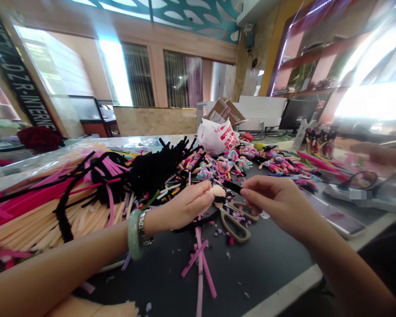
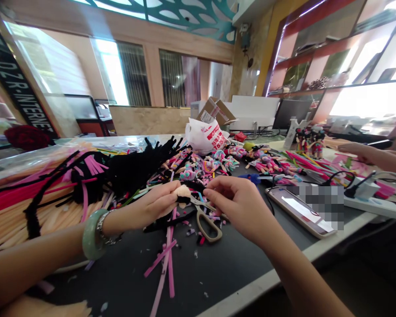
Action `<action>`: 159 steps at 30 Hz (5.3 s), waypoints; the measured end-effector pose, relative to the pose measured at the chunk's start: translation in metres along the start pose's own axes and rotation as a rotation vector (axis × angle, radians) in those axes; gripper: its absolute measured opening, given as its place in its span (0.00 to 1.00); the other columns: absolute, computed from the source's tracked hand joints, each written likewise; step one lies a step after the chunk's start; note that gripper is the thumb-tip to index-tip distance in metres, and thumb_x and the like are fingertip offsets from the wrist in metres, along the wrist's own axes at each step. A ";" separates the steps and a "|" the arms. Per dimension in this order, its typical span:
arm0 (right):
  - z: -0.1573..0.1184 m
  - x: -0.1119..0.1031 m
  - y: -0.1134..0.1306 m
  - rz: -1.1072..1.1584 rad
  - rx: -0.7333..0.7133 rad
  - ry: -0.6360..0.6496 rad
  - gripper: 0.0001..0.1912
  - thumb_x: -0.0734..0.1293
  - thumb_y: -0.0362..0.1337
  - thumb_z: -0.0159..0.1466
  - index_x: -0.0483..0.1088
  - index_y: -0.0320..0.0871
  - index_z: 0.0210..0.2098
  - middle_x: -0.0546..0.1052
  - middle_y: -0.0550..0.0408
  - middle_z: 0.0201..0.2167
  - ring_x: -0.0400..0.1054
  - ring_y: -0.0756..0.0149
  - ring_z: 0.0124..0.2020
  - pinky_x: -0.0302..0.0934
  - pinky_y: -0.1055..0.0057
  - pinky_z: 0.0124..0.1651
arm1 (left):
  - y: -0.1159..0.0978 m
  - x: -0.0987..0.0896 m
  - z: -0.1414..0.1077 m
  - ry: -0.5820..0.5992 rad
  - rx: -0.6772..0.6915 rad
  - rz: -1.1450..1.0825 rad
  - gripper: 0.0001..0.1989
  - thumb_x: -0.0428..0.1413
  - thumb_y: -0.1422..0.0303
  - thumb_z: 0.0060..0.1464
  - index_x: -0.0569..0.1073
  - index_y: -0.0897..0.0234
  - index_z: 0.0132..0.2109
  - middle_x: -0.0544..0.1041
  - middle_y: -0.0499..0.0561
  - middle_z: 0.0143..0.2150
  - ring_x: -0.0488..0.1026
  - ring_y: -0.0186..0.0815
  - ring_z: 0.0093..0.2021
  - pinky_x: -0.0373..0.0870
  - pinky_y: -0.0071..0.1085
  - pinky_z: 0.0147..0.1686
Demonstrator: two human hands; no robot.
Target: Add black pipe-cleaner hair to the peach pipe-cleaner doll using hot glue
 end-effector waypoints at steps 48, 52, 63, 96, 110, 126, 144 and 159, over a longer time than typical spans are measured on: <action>-0.015 0.016 0.023 -0.483 -0.486 -0.035 0.11 0.64 0.31 0.63 0.78 0.45 0.39 0.73 0.57 0.25 0.66 0.71 0.26 0.56 0.75 0.29 | -0.004 0.000 0.001 0.165 -0.042 0.098 0.13 0.39 0.61 0.63 0.58 0.63 0.34 0.55 0.42 0.26 0.52 0.29 0.24 0.51 0.27 0.24; -0.015 0.017 0.022 -0.506 -0.496 -0.014 0.12 0.63 0.31 0.64 0.78 0.46 0.41 0.73 0.56 0.26 0.66 0.70 0.26 0.57 0.75 0.29 | -0.004 0.001 0.001 0.159 -0.040 0.109 0.12 0.40 0.61 0.63 0.57 0.62 0.33 0.56 0.42 0.25 0.52 0.29 0.24 0.51 0.27 0.24; -0.014 0.020 0.023 -0.521 -0.531 0.062 0.13 0.63 0.32 0.64 0.77 0.46 0.44 0.74 0.56 0.26 0.67 0.70 0.26 0.56 0.77 0.29 | 0.000 0.001 0.002 0.148 0.013 0.167 0.13 0.40 0.60 0.62 0.58 0.63 0.33 0.58 0.43 0.28 0.55 0.31 0.28 0.53 0.28 0.29; -0.008 0.026 0.018 -0.310 -0.536 -0.066 0.06 0.68 0.29 0.60 0.78 0.43 0.34 0.80 0.59 0.27 0.72 0.73 0.27 0.61 0.80 0.33 | 0.007 0.006 0.000 0.097 -0.001 0.149 0.17 0.42 0.55 0.62 0.61 0.64 0.35 0.58 0.42 0.27 0.55 0.30 0.27 0.52 0.28 0.27; -0.009 0.022 0.020 -0.306 -0.467 -0.035 0.03 0.69 0.29 0.58 0.76 0.43 0.32 0.79 0.61 0.26 0.69 0.75 0.25 0.59 0.81 0.31 | 0.003 0.004 0.000 0.097 0.030 0.037 0.16 0.43 0.55 0.62 0.59 0.64 0.34 0.54 0.42 0.26 0.51 0.29 0.26 0.51 0.28 0.26; -0.012 0.020 0.022 -0.313 -0.368 -0.040 0.08 0.68 0.32 0.60 0.75 0.46 0.39 0.73 0.64 0.23 0.63 0.76 0.22 0.57 0.80 0.29 | 0.002 0.004 -0.001 0.089 0.049 0.106 0.16 0.43 0.55 0.62 0.59 0.64 0.34 0.56 0.42 0.27 0.53 0.30 0.27 0.51 0.28 0.27; -0.022 -0.031 0.026 0.012 -0.413 -0.552 0.06 0.72 0.34 0.55 0.76 0.52 0.32 0.70 0.58 0.25 0.63 0.66 0.27 0.57 0.68 0.29 | -0.002 0.001 0.000 0.084 0.021 0.147 0.17 0.40 0.55 0.63 0.58 0.63 0.32 0.56 0.43 0.27 0.54 0.30 0.27 0.51 0.28 0.27; -0.007 -0.034 0.005 0.491 -0.197 0.017 0.09 0.69 0.38 0.59 0.70 0.43 0.25 0.72 0.59 0.18 0.65 0.72 0.17 0.58 0.76 0.18 | 0.008 -0.005 0.001 0.013 -0.018 0.110 0.20 0.41 0.54 0.62 0.65 0.66 0.35 0.57 0.44 0.25 0.54 0.29 0.25 0.51 0.26 0.23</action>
Point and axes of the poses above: each hand's wrist, its own z-axis towards the middle knuckle, its own x-axis out of the palm, y = z × x, the point moved 4 cm from there along z, towards the middle knuckle
